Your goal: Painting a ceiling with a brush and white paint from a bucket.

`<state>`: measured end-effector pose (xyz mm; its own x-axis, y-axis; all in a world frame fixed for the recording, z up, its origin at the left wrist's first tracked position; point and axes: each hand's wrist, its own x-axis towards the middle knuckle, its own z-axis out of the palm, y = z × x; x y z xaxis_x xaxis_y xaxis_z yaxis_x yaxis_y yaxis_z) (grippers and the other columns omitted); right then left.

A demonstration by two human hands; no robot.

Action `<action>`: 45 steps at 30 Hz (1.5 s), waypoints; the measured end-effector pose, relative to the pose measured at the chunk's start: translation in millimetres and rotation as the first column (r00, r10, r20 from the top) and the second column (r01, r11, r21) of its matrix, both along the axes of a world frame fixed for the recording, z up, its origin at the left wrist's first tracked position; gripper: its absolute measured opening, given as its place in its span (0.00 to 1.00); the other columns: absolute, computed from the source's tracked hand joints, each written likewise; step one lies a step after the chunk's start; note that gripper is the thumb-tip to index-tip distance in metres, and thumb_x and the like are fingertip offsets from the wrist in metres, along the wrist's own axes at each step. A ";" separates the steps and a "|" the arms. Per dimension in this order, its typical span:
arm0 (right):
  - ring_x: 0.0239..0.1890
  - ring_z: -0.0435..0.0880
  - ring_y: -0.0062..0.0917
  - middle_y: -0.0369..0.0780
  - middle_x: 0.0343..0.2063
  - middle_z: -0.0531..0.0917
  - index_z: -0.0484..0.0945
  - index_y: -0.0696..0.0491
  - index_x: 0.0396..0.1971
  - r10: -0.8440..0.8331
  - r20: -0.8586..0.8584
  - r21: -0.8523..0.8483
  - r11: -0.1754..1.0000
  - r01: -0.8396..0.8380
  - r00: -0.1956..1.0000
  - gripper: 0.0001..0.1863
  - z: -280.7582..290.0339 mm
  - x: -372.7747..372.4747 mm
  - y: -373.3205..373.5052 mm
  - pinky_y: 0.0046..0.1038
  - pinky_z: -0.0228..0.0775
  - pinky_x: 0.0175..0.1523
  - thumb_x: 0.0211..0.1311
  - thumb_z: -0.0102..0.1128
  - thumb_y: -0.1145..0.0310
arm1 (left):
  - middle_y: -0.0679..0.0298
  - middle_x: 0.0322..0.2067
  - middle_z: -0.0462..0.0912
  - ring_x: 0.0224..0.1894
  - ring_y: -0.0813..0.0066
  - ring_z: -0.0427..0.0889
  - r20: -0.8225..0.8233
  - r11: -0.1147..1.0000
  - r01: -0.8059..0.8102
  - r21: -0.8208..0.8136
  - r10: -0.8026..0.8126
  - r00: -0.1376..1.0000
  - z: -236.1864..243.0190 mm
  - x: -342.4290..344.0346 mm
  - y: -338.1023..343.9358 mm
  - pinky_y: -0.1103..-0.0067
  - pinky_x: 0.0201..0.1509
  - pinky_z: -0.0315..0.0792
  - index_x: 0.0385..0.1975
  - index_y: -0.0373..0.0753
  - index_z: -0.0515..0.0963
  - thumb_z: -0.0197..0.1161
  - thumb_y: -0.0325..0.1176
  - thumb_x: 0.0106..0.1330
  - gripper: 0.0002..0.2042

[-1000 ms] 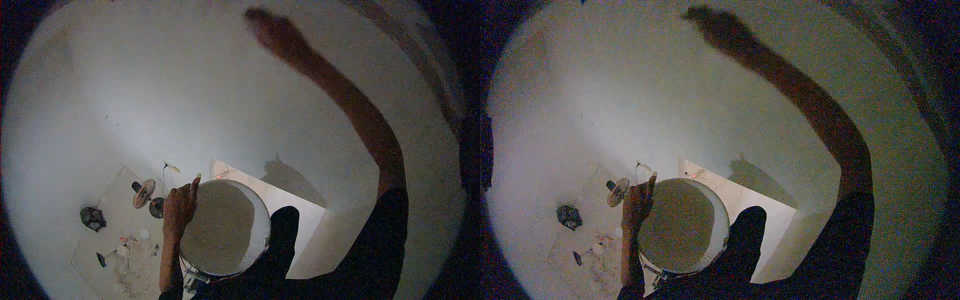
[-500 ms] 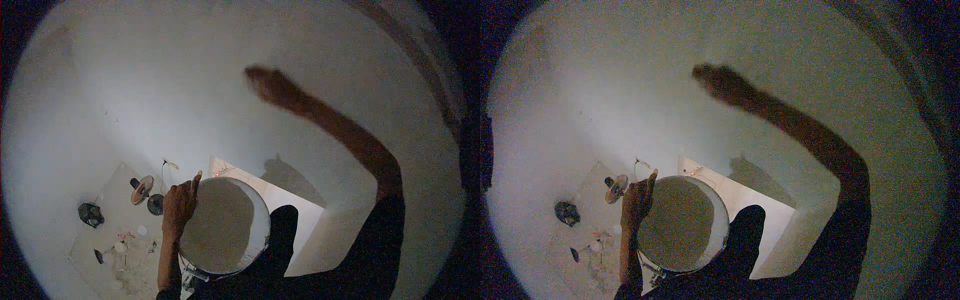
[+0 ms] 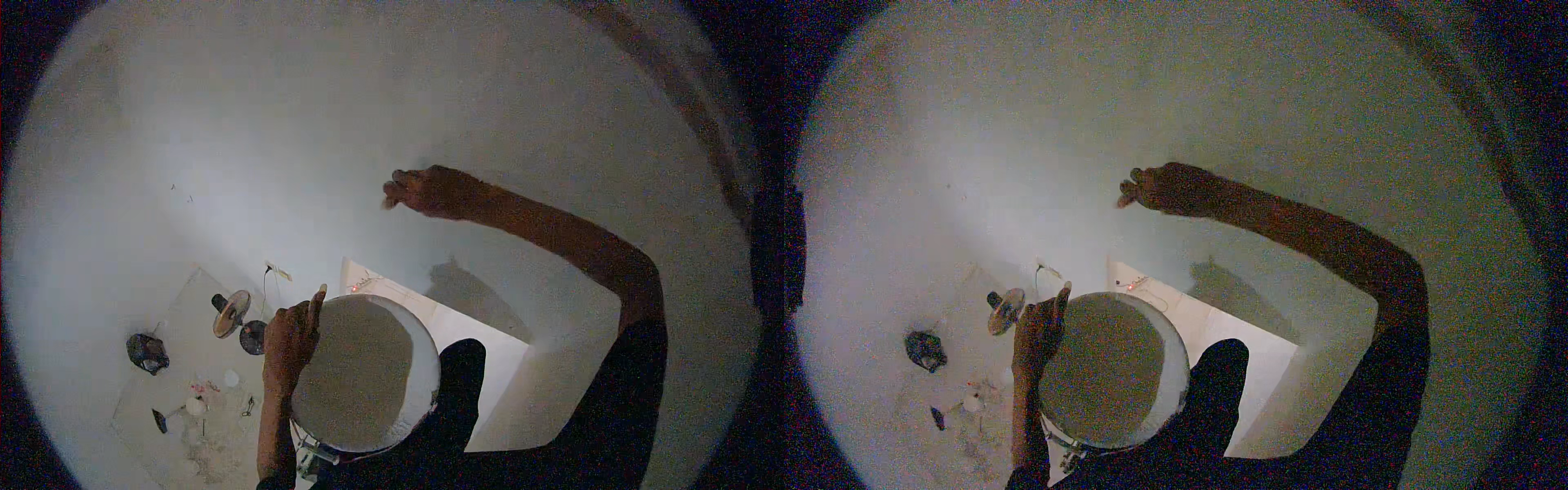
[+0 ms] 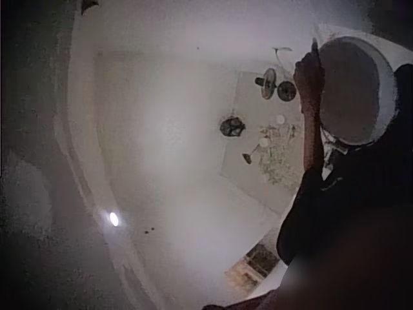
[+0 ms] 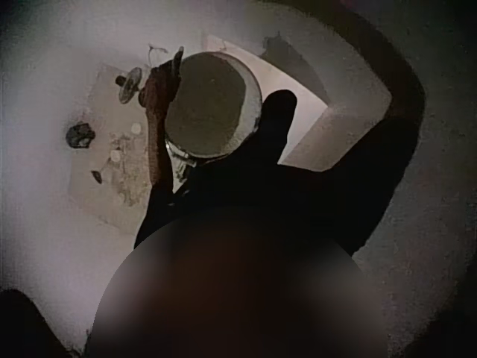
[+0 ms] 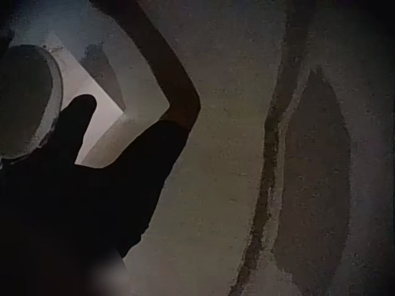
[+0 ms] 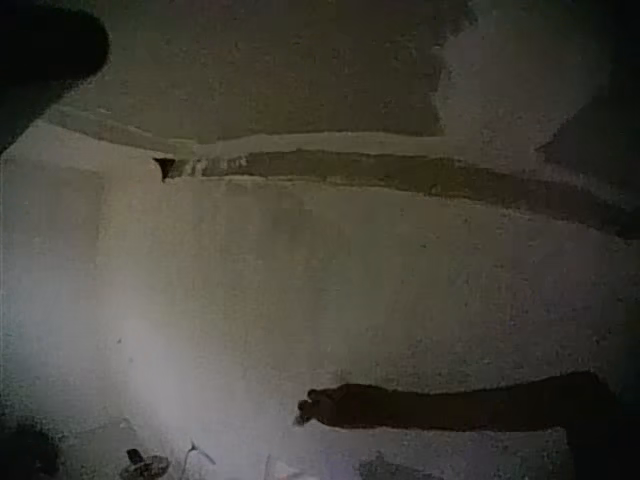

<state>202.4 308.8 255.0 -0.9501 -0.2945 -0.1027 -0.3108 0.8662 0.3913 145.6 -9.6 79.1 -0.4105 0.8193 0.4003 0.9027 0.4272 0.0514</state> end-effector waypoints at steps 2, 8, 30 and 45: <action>0.40 0.82 0.35 0.42 0.39 0.79 0.73 0.55 0.42 0.086 -0.257 -0.192 0.972 -0.138 0.963 0.09 12.6 2.8 3.4 0.34 0.78 0.47 0.61 0.53 0.72 | 0.60 0.31 0.81 0.27 0.61 0.81 0.005 0.999 -0.012 -0.041 0.012 1.000 -0.2 -0.3 0.2 0.69 0.28 0.77 0.60 0.44 0.66 0.53 0.26 0.60 0.25; 0.43 0.82 0.35 0.44 0.43 0.80 0.73 0.56 0.42 0.352 -0.786 0.301 0.936 -0.182 0.509 0.09 174.7 -18.0 31.6 0.34 0.77 0.50 0.62 0.52 0.73 | 0.63 0.32 0.80 0.25 0.64 0.79 -0.008 1.000 -0.003 -0.002 0.003 1.000 -1.5 -3.2 -1.4 0.72 0.27 0.76 0.60 0.45 0.66 0.55 0.28 0.58 0.26; 0.37 0.83 0.31 0.42 0.33 0.82 0.73 0.57 0.41 -0.454 -0.552 -0.601 0.798 0.043 0.699 0.15 162.4 0.4 20.2 0.31 0.74 0.46 0.71 0.47 0.59 | 0.61 0.32 0.80 0.26 0.61 0.79 0.008 0.999 0.022 0.031 -0.022 1.000 -11.8 -5.4 -1.1 0.71 0.26 0.76 0.62 0.45 0.63 0.55 0.27 0.59 0.28; 0.50 0.78 0.39 0.47 0.52 0.76 0.72 0.55 0.52 0.117 -0.750 0.078 0.993 -0.088 0.651 0.21 129.5 5.2 25.3 0.37 0.73 0.56 0.58 0.57 0.73 | 0.60 0.32 0.81 0.27 0.59 0.80 0.065 0.999 -0.005 -0.051 0.009 0.998 -2.4 -3.7 0.0 0.68 0.28 0.78 0.61 0.46 0.64 0.53 0.28 0.62 0.25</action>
